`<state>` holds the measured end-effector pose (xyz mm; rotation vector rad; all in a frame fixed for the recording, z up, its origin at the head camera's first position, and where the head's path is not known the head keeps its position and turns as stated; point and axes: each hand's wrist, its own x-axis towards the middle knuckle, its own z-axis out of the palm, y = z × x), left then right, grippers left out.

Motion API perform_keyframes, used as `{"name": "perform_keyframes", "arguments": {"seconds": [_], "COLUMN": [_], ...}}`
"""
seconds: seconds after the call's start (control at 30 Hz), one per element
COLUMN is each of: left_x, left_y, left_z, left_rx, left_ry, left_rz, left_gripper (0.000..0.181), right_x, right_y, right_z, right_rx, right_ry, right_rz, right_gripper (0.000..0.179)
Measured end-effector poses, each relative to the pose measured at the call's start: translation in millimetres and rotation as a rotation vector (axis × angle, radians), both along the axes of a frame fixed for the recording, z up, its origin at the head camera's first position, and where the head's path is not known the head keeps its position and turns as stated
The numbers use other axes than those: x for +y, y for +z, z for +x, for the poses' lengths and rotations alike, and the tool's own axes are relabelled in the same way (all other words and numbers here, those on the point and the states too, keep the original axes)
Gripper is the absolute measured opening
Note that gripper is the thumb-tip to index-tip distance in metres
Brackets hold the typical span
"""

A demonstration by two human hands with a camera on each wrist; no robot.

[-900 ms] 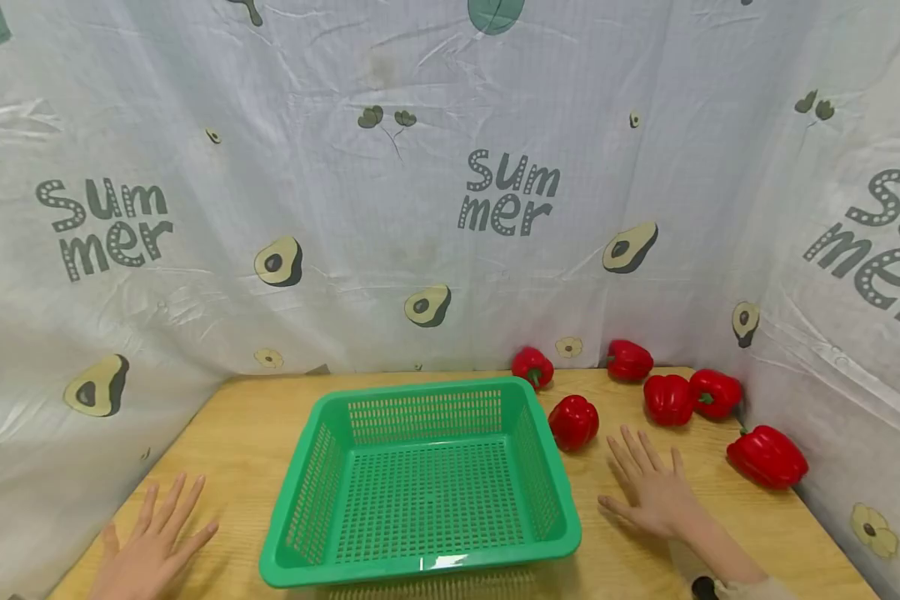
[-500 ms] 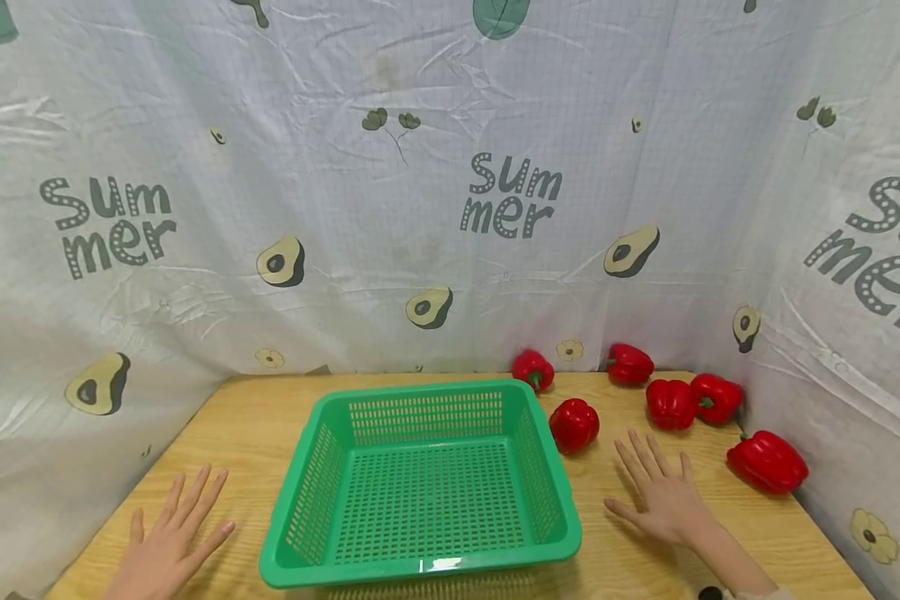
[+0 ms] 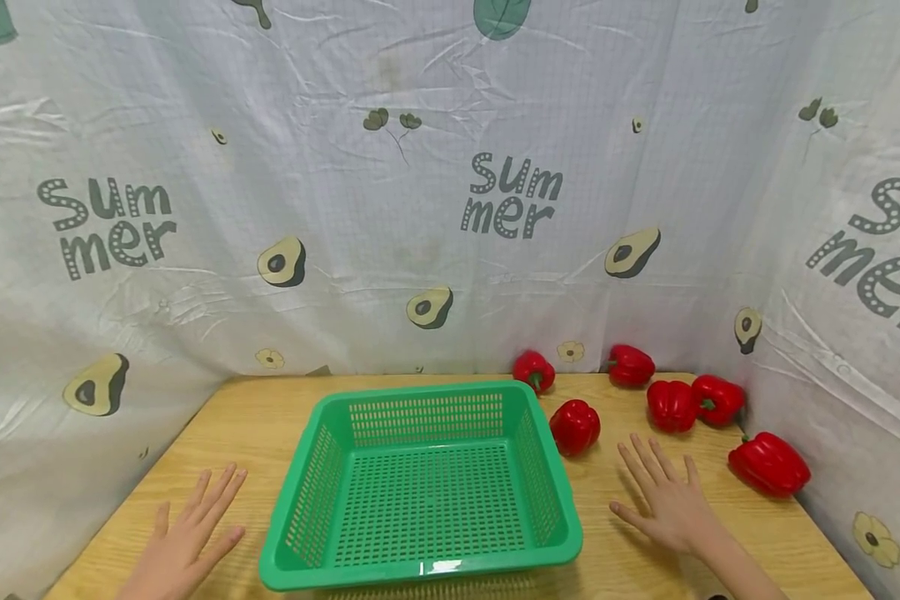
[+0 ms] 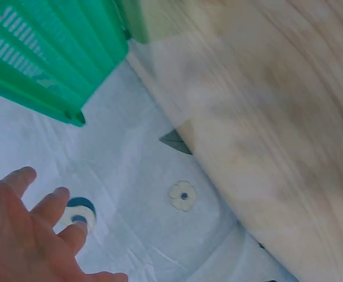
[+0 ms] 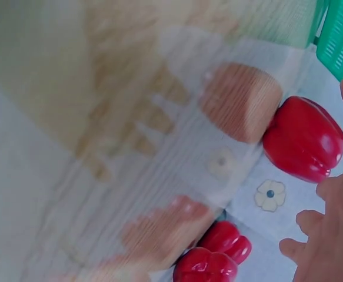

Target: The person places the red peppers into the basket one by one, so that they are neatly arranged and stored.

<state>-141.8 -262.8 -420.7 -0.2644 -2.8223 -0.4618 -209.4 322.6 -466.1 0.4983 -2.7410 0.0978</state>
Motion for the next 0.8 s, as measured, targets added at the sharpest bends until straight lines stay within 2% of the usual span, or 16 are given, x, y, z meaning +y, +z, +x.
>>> {"name": "perform_keyframes", "arguments": {"seconds": [0.13, 0.27, 0.5, 0.63, 0.8], "left_x": [13.8, 24.5, 38.3, 44.6, 50.2], "left_y": [4.3, 5.7, -1.1, -8.1, -15.3], "left_z": [4.8, 8.0, 8.6, 8.6, 8.5], "left_rx": [0.076, 0.113, 0.171, 0.226, 0.32], "left_ry": [-0.078, -0.143, -0.243, -0.269, -0.252], "left_rz": [0.027, 0.04, 0.028, -0.006, -0.094], "left_gripper": [0.07, 0.072, 0.075, 0.079, 0.091], "right_x": [-1.1, -3.5, -6.1, -8.4, -13.0], "right_y": [1.3, 2.2, 0.9, 0.9, 1.4], "right_z": [-0.3, -1.3, -3.4, -4.4, -8.5], "right_rx": [0.033, 0.037, 0.063, 0.086, 0.137], "right_ry": [0.024, 0.029, 0.056, 0.073, 0.08], "right_rz": [-0.019, -0.033, -0.055, -0.063, -0.058], "right_gripper": [0.083, 0.083, 0.081, 0.08, 0.08]}}
